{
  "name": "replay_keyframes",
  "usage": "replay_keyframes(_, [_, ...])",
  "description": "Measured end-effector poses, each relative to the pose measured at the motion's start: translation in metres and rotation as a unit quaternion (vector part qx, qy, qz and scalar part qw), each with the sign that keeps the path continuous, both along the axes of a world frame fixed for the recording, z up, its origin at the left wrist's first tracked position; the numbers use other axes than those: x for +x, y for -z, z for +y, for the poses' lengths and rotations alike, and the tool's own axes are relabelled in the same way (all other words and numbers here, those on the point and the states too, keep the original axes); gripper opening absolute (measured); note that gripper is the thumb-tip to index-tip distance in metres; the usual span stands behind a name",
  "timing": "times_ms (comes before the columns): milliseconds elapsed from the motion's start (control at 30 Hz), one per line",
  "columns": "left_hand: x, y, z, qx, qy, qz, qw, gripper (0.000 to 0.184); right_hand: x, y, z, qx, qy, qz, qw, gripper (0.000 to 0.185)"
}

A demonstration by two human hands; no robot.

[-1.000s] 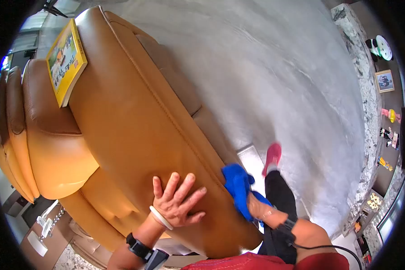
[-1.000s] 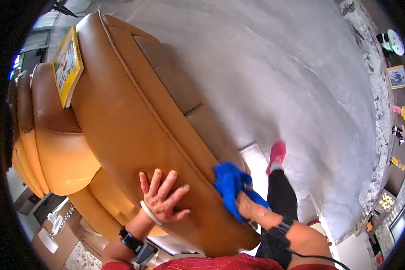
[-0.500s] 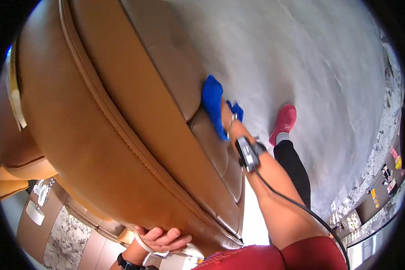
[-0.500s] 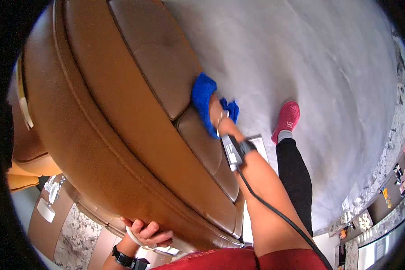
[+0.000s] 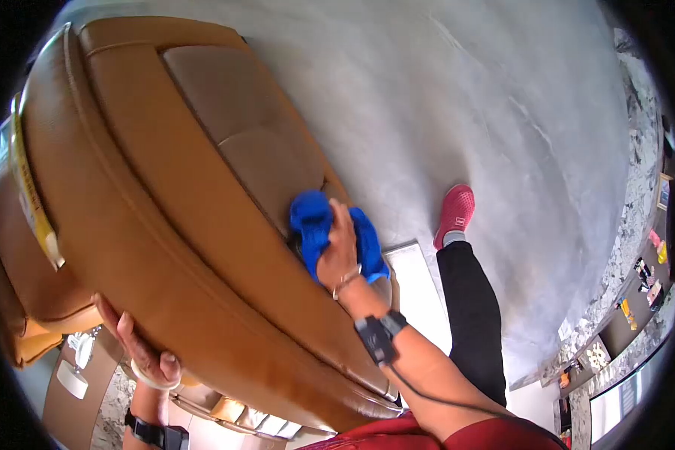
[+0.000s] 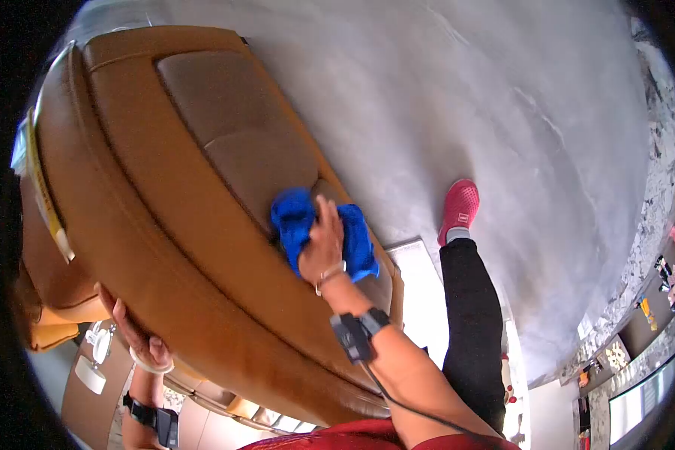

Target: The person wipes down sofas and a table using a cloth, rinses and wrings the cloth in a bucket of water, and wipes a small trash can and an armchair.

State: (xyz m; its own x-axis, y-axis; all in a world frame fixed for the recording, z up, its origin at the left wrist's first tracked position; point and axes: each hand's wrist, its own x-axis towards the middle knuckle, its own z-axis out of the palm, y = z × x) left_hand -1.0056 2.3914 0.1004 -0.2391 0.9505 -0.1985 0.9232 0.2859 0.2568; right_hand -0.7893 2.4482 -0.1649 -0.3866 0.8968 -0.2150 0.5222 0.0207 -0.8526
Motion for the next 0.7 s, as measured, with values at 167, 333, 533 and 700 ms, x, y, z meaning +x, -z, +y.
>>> replay_keyframes(167, [-0.005, 0.001, -0.015, 0.016, -0.002, 0.033, 0.999, 0.07, -0.024, 0.081, 0.033, -0.237, -0.049, -0.12, 0.963, 0.037])
replay_keyframes(333, [-0.007, -0.002, -0.019, 0.028, -0.019, 0.051, 0.998, 0.073, -0.022, 0.151, 0.065, -0.328, -0.112, -0.2, 0.917, 0.034])
replay_keyframes(533, [-0.003, 0.003, -0.014, 0.029, -0.007, 0.034, 0.999, 0.073, 0.144, 0.205, -0.083, -0.368, -0.115, -0.111, 0.916, 0.045])
replay_keyframes(700, [-0.006, 0.006, -0.017, 0.03, -0.005, 0.025, 0.999, 0.073, 0.167, 0.188, -0.085, -0.59, -0.094, -0.177, 0.782, 0.043])
